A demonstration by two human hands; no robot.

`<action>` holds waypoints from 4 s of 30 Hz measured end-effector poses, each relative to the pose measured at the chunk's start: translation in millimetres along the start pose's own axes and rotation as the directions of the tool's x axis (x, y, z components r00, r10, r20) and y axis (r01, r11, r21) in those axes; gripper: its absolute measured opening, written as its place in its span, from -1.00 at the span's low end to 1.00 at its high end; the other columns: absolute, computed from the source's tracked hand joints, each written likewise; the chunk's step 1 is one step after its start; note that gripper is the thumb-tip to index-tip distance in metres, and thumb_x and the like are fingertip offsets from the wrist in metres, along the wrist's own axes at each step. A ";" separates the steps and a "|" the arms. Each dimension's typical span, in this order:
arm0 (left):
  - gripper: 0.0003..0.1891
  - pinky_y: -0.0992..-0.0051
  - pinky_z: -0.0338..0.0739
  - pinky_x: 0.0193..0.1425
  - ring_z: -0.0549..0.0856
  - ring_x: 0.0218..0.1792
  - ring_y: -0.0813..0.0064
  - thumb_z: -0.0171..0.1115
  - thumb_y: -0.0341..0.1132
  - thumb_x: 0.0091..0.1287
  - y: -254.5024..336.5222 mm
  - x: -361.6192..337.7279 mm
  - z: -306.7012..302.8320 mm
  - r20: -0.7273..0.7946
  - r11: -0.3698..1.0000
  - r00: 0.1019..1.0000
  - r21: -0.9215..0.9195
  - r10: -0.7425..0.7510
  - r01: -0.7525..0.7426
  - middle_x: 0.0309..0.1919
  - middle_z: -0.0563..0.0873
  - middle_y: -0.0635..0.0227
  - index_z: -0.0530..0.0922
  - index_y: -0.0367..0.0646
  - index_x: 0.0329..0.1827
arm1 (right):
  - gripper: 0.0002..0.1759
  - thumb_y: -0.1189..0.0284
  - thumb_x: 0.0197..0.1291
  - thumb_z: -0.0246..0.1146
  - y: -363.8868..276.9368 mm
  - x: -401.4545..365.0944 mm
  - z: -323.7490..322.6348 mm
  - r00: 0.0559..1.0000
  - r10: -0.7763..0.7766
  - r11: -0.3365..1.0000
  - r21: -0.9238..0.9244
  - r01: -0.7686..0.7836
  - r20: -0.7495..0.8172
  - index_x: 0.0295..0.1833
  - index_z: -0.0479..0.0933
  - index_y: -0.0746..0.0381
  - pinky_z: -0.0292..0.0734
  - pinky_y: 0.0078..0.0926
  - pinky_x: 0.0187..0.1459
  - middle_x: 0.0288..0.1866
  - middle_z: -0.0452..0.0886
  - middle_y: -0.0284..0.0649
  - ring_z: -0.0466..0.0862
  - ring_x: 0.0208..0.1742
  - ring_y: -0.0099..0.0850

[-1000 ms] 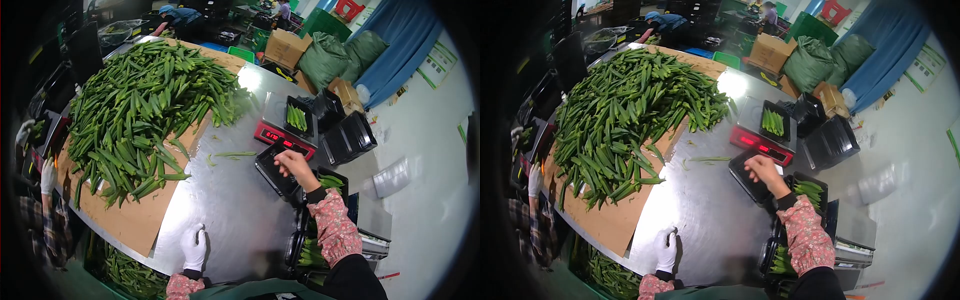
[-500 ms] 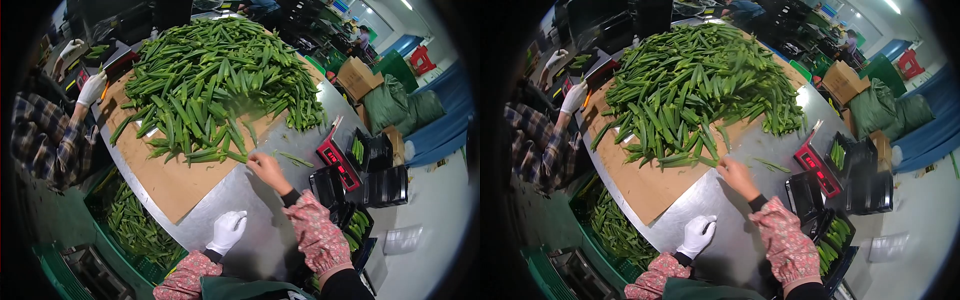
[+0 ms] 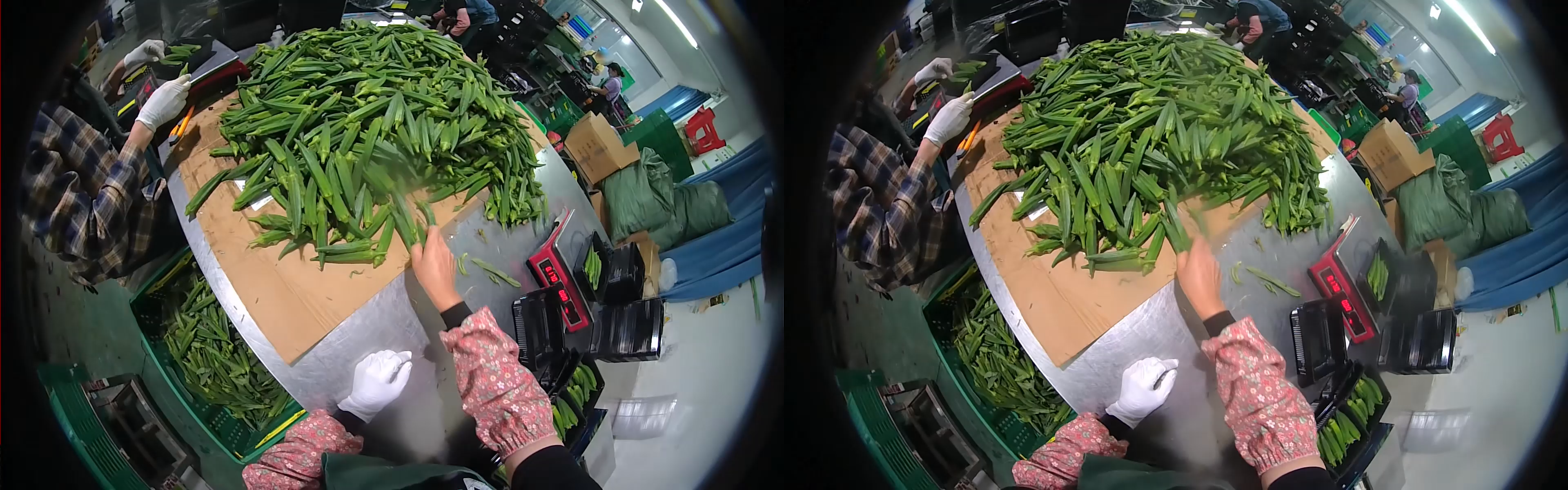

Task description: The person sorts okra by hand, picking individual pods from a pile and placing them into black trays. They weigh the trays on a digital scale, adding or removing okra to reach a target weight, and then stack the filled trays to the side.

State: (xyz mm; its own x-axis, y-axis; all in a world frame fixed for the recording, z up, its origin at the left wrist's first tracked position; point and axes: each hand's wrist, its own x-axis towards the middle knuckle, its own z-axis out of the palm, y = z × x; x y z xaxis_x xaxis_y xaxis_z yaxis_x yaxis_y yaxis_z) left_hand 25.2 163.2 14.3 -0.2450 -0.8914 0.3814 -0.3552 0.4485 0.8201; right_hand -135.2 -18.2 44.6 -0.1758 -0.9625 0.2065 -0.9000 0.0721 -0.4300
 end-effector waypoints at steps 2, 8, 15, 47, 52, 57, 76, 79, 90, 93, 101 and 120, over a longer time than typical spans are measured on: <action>-0.84 0.36 0.56 -0.29 0.67 -0.38 0.36 0.37 -0.37 0.19 -0.8 1.9 0.9 -0.009 1.000 1.000 -0.006 0.004 -0.004 -0.42 0.66 0.40 0.67 -0.03 -0.17 | -0.62 0.30 0.21 0.29 2.1 5.5 8.5 0.999 0.013 0.996 -0.086 -0.010 0.034 -0.02 0.42 0.36 0.49 0.15 -0.22 -0.12 0.64 0.16 0.65 -0.19 0.20; -0.86 0.37 0.56 -0.29 0.67 -0.40 0.35 0.37 -0.40 0.19 -1.7 -1.5 -1.2 0.017 0.999 0.999 -0.005 -0.037 0.038 -0.42 0.67 0.39 0.67 -0.06 -0.20 | -0.57 0.21 0.25 0.36 27.9 1.5 25.0 0.986 0.046 0.928 0.359 -0.102 0.160 0.02 0.50 0.33 0.44 -0.34 -0.53 -0.32 0.64 -0.16 0.58 -0.52 -0.33; -0.91 0.37 0.58 -0.27 0.69 -0.40 0.30 0.34 -0.45 0.22 -4.1 -2.5 3.2 -0.048 0.997 0.998 -0.068 -0.032 0.028 -0.41 0.70 0.32 0.67 -0.13 -0.22 | -0.62 0.19 0.49 0.15 9.9 -61.3 -88.3 0.633 -0.062 0.272 0.623 -0.734 0.772 0.05 0.54 0.33 0.25 -0.70 -0.61 -0.36 0.60 -0.29 0.36 -0.62 -0.67; -0.68 0.60 0.56 -0.19 0.68 -0.19 0.62 0.25 -0.29 0.44 33.6 1.9 -42.2 0.369 0.131 0.800 -0.868 -0.473 0.478 -0.11 0.69 0.37 0.53 -0.25 0.16 | -0.44 0.47 0.45 0.09 -25.6 -167.2 -125.2 0.680 -0.082 0.035 0.684 -0.728 0.728 0.48 0.19 0.45 0.53 -0.25 0.23 0.37 0.46 0.04 0.55 0.31 -0.20; -0.70 0.62 0.54 -0.22 0.67 -0.26 0.65 0.26 -0.29 0.43 38.8 1.9 -41.7 0.329 0.218 0.802 -0.848 -0.498 0.483 -0.20 0.69 0.41 0.53 -0.24 0.13 | -0.38 0.58 0.35 0.18 -38.6 -177.1 -133.0 0.705 -0.080 0.179 0.706 -0.686 0.705 0.49 0.20 0.41 0.51 -0.35 0.23 0.38 0.46 0.00 0.58 0.28 -0.25; -0.83 0.56 0.48 -0.32 0.57 -0.45 0.65 0.32 -0.28 0.35 57.1 12.3 -80.5 0.081 0.222 0.670 -0.908 -0.738 0.354 -0.34 0.63 0.45 0.59 -0.18 -0.15 | -0.33 0.53 0.30 0.28 -40.6 -198.6 -96.9 0.746 -0.014 0.380 0.693 -0.612 0.666 0.49 0.26 0.31 0.55 -0.40 0.15 0.27 0.54 -0.09 0.64 0.16 -0.35; -0.75 0.58 0.53 -0.46 0.69 -0.52 0.47 0.14 -0.31 0.50 20.7 32.7 -132.3 -0.027 0.230 0.614 -0.939 -0.789 0.255 -0.34 0.71 0.22 0.52 -0.30 0.09 | -0.48 0.31 0.11 0.43 39.1 41.4 55.3 0.994 -0.073 0.990 0.115 0.083 -0.085 0.12 0.54 0.37 0.54 -0.19 0.03 -0.07 0.62 0.03 0.64 -0.04 -0.07; -0.70 0.55 0.57 -0.38 0.73 -0.43 0.44 0.10 -0.30 0.52 18.9 38.8 -126.7 0.021 0.247 0.658 -0.917 -0.752 0.312 -0.26 0.72 0.17 0.48 -0.33 0.16 | -0.56 0.39 0.25 0.34 28.2 26.5 20.4 0.970 0.025 0.851 0.504 -0.148 0.242 0.18 0.51 0.36 0.59 -0.38 -0.20 -0.20 0.65 -0.15 0.65 -0.28 -0.33; -0.62 0.40 0.67 0.01 0.76 -0.04 0.30 0.13 -0.28 0.50 33.0 35.9 -103.4 0.349 -0.050 0.737 -0.918 -0.578 0.394 -0.03 0.72 0.11 0.43 -0.30 0.29 | -0.44 0.33 0.43 0.21 2.6 -105.2 -106.4 0.627 -0.273 0.146 0.676 -0.722 0.729 0.44 0.33 0.32 0.58 -0.53 -0.14 0.10 0.65 -0.21 0.58 -0.25 -0.59; -0.57 0.41 0.64 0.03 0.73 0.02 0.28 0.11 -0.28 0.51 41.1 18.8 -100.3 0.389 -0.089 0.762 -0.910 -0.518 0.404 0.02 0.69 0.07 0.40 -0.36 0.34 | -0.44 0.31 0.43 0.22 -7.7 -125.6 -122.8 0.614 -0.275 0.184 0.667 -0.722 0.740 0.44 0.34 0.32 0.58 -0.53 -0.13 0.10 0.66 -0.21 0.58 -0.24 -0.59; -0.63 0.60 0.51 -0.28 0.69 -0.28 0.55 0.23 -0.34 0.43 62.2 -11.3 -105.2 0.263 0.108 0.769 -0.913 -0.582 0.394 -0.08 0.72 0.22 0.47 -0.31 0.22 | -0.48 0.34 0.41 0.25 -46.4 -170.5 -152.1 0.655 -0.320 0.345 0.728 -0.593 0.685 0.39 0.38 0.33 0.54 -0.54 -0.13 0.07 0.67 -0.10 0.59 -0.18 -0.56; -0.77 0.61 0.49 -0.34 0.61 -0.42 0.61 0.17 -0.44 0.44 86.0 -30.4 -159.1 -0.172 0.333 0.646 -0.933 -0.743 0.135 -0.32 0.68 0.32 0.53 -0.29 0.10 | -0.54 0.32 0.36 0.27 -47.8 -97.4 -31.9 0.792 0.088 0.590 0.609 -0.531 0.604 0.25 0.43 0.34 0.61 -0.47 -0.13 -0.03 0.65 -0.19 0.68 -0.12 -0.47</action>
State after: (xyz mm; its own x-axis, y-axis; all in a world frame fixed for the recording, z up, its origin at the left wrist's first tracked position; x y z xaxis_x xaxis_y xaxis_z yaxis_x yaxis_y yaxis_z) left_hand 145.6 218.4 141.1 0.2611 -0.9208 -0.2898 0.6904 -0.0317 0.7227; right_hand -87.7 80.4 73.1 0.0223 -0.9137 -0.4057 -0.1943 0.3941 -0.8983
